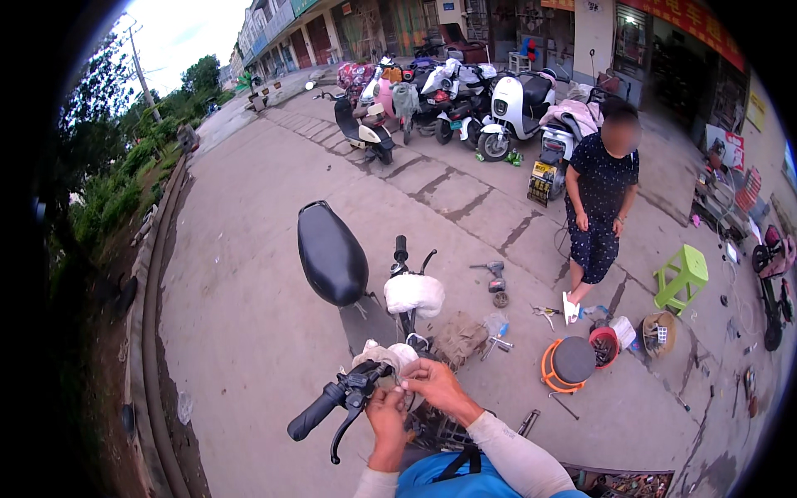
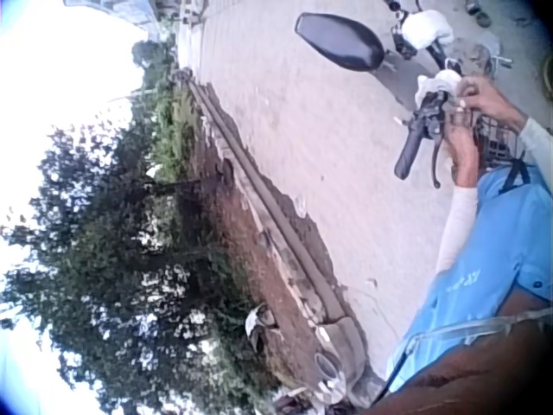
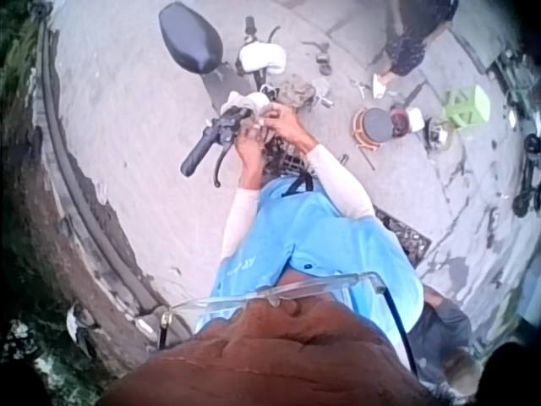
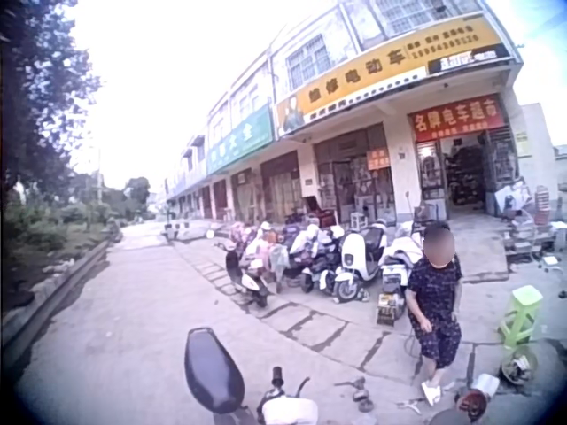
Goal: The person uses pliers to strip and adjust wires on the handlebar of a scooter. A woman in a black dress moves a green stool nearby and sits down while the repair continues.
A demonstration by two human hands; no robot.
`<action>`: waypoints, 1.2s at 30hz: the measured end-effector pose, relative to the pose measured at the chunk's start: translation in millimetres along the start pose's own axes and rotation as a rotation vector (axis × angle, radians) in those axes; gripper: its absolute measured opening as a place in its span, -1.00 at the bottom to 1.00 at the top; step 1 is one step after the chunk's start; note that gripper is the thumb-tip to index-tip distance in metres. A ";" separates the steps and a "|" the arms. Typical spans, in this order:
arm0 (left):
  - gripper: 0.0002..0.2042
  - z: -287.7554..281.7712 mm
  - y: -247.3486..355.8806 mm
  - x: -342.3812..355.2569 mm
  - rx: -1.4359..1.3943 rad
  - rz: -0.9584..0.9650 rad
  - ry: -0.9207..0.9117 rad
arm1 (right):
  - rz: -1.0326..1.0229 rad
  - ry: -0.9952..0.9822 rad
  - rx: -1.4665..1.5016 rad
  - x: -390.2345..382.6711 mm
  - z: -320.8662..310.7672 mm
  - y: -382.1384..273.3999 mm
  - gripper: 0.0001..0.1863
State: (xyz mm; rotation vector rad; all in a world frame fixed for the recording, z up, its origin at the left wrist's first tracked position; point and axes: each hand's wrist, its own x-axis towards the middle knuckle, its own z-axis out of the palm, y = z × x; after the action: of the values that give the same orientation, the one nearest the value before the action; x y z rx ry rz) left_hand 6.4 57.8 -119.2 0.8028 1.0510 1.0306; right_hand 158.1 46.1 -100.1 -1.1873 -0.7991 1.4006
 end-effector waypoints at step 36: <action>-0.84 -0.7 5.4 -22.0 0.885 0.616 0.057 | -0.011 0.032 -0.053 -4.2 -2.1 -3.2 -0.73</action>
State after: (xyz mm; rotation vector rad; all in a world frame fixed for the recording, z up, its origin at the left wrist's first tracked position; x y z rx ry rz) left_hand 1.0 38.8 -108.0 1.9101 1.3586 1.0777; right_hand 160.7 42.3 -96.8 -1.2413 -0.8234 1.3558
